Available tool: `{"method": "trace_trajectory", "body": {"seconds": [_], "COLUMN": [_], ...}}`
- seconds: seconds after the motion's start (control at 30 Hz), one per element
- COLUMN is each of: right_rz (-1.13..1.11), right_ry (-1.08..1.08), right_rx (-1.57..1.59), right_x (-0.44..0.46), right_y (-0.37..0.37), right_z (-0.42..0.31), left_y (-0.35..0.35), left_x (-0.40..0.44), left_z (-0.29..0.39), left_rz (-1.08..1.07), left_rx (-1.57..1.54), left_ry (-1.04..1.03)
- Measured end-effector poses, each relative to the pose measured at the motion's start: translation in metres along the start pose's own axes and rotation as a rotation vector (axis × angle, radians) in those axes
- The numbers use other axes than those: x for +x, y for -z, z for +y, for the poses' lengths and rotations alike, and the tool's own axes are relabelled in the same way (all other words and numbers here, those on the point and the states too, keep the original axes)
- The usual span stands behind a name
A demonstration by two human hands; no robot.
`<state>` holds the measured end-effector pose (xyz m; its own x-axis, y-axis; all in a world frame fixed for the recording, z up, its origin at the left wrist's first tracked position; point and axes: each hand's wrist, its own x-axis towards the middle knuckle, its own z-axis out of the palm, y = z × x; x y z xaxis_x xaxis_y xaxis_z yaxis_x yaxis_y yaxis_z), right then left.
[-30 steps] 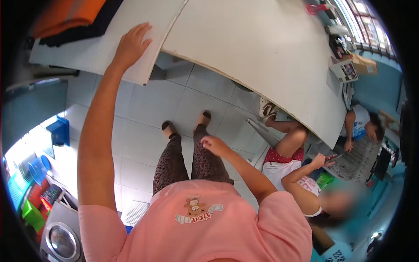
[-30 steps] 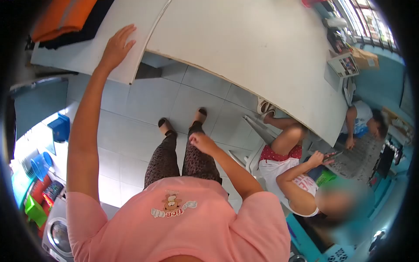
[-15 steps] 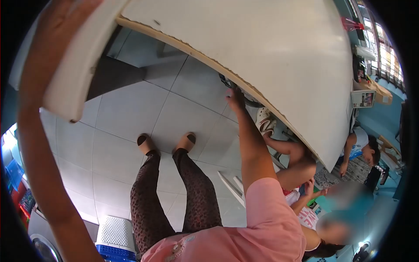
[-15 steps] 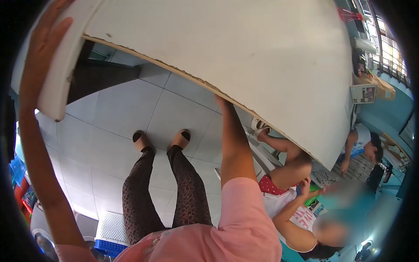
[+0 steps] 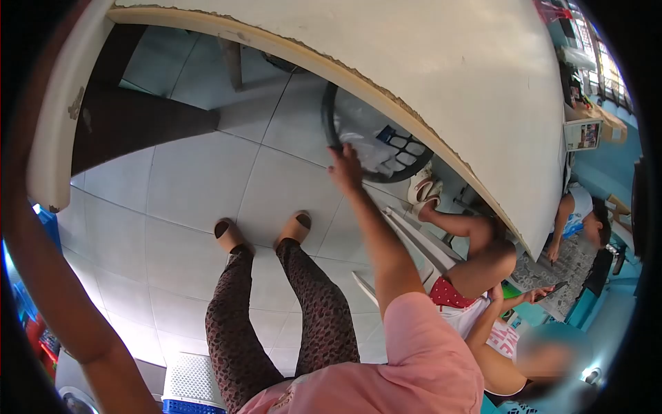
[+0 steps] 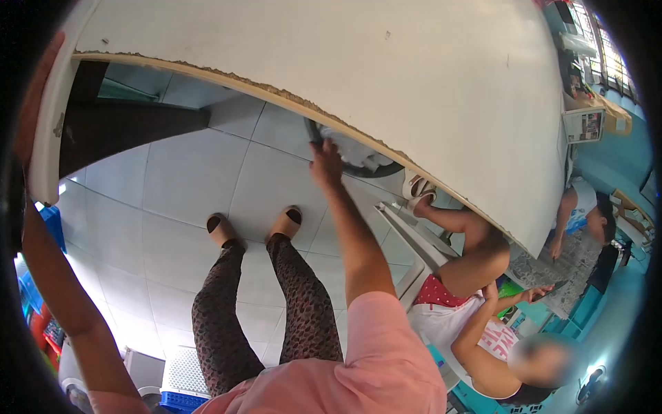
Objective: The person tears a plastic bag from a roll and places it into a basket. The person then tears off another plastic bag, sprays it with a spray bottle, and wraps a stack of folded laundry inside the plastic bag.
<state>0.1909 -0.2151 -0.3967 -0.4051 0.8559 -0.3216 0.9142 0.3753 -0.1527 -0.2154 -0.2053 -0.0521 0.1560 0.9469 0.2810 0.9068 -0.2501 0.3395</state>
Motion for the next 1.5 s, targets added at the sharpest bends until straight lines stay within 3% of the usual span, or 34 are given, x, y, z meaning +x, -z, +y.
{"method": "trace_trajectory", "body": {"seconds": [0.07,0.17,0.27,0.37,0.4,0.47,0.5,0.57,0.63,0.7,0.73,0.83,0.9,0.93,0.97,1.03,1.07,1.13,1.17,1.23,1.3,1.33,1.37,1.43,1.5], "right_rz": [0.021,0.031,-0.037,-0.165,-0.174,-0.688,-0.695,-0.042,0.151,0.055,0.059,-0.151,-0.71,-0.765,-0.687,-0.892,-0.819,-0.923,-1.056,-1.224,-1.322,-1.288,-1.233,-0.584,-0.017], "right_ry": [0.014,0.071,0.162,0.242,0.251,0.373,0.391,0.727,0.549,0.514,0.524,0.358,0.059,0.157,0.391,0.535,0.642,0.698,0.765,0.677,0.512,0.289,0.054,-0.089,0.24], "right_rx": [0.03,0.07,0.152,0.293,0.311,0.846,0.854,0.633,0.368,0.142,0.148,0.107,0.207,0.204,0.234,0.199,0.261,0.512,0.43,0.688,0.836,1.066,1.286,0.902,0.247], "right_x": [-0.027,-0.076,-0.138,-0.199,-0.211,-0.222,-0.216,-0.192,-0.145,-0.101,-0.089,-0.07,-0.068,-0.078,-0.095,-0.118,-0.131,-0.156,-0.157,-0.156,-0.113,-0.094,-0.074,-0.043,-0.023], "right_y": [-0.01,-0.033,-0.048,-0.053,-0.047,-0.021,-0.012,0.005,0.028,0.035,0.024,-0.031,-0.078,-0.103,-0.129,-0.13,-0.105,-0.078,-0.057,-0.049,-0.015,-0.017,-0.019,-0.05,-0.093], "right_z": [-0.032,-0.084,-0.127,-0.161,-0.169,-0.18,-0.179,-0.168,-0.155,-0.149,-0.15,-0.145,-0.134,-0.133,-0.134,-0.165,-0.176,-0.192,-0.198,-0.188,-0.177,-0.166,-0.156,-0.143,-0.122], "left_y": [0.0,-0.004,-0.001,0.002,0.001,0.004,0.008,0.023,0.017,-0.055,-0.096,-0.194,-0.25,-0.266,-0.283,-0.322,-0.333,-0.35,-0.356,-0.375,-0.396,-0.405,-0.395,-0.385,-0.383], "left_x": [0.002,0.0,0.001,-0.002,-0.004,-0.011,-0.015,-0.046,-0.095,-0.155,-0.171,-0.205,-0.221,-0.226,-0.231,-0.248,-0.254,-0.267,-0.275,-0.301,-0.356,-0.371,-0.39,-0.366,-0.365], "left_z": [-0.008,-0.025,-0.003,-0.03,-0.025,-0.02,-0.018,0.003,0.031,0.066,0.082,0.104,0.098,0.093,0.086,0.067,0.061,0.054,0.056,0.059,0.081,0.09,0.103,0.114,0.113], "left_rz": [-0.002,0.064,0.101,0.072,0.133,0.181,0.354,0.413,0.423,0.637,0.66,0.139,-0.014,-0.084,-0.153,-0.215,-0.361,-0.634,-0.782,-1.141,-1.138,-1.098,-0.934,-0.906,-0.875], "left_rx": [-0.075,-0.08,-0.106,0.098,0.105,0.129,0.182,0.103,-0.055,-0.002,-0.441,-0.481,-0.461,-0.407,-0.352,-0.32,-0.223,-0.104,-0.148,-0.32,-0.375,-0.317,-0.18,-0.301,-0.339], "left_ry": [0.094,-0.07,0.127,-0.172,-0.125,-0.072,-0.28,-0.157,0.075,0.088,0.091,0.342,0.471,0.509,0.545,0.542,0.569,0.602,0.658,0.758,0.67,0.657,0.441,0.708,0.719]}}
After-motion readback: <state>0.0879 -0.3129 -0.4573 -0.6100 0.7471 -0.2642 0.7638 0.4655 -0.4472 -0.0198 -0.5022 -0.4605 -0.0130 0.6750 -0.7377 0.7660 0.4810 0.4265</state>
